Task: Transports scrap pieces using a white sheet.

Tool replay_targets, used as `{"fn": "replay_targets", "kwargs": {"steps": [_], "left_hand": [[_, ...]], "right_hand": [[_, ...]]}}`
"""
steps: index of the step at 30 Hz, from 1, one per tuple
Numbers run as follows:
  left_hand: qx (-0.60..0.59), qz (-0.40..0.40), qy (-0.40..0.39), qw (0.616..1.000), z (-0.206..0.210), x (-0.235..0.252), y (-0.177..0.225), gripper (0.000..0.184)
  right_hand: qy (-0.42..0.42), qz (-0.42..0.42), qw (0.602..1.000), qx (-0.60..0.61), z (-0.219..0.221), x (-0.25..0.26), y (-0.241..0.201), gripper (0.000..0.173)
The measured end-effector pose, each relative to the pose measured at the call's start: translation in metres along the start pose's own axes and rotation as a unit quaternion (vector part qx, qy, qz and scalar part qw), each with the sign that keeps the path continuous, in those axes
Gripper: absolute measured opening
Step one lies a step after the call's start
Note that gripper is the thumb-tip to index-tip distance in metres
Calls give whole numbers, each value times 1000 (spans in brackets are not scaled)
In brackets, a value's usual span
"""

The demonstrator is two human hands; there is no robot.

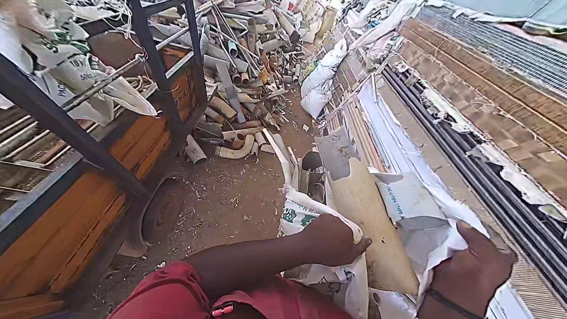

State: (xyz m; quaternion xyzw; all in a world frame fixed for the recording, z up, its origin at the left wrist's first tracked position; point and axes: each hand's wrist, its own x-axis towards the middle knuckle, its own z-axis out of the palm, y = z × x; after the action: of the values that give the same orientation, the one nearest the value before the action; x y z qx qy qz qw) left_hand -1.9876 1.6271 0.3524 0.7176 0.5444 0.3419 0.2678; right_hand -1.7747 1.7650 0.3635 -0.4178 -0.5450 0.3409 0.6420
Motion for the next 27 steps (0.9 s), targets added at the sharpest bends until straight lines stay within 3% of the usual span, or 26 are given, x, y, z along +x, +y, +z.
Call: {"fn": "replay_targets", "kwargs": {"steps": [8, 12, 17, 27], "left_hand": [[2, -32, -47, 998, -79, 143, -130, 55], [-2, -57, -29, 998, -121, 229, -192, 54], [-4, -88, 9, 996, -186, 314, -247, 53], [-5, -110, -20, 994, -304, 431, -365, 55]], "right_hand": [[0, 3, 1000, -5, 133, 125, 98, 25], [-17, 21, 1000, 10, 215, 208, 148, 24], [-36, 35, 999, 7, 318, 299, 167, 21], [-57, 43, 997, 3, 482, 405, 230, 19]]}}
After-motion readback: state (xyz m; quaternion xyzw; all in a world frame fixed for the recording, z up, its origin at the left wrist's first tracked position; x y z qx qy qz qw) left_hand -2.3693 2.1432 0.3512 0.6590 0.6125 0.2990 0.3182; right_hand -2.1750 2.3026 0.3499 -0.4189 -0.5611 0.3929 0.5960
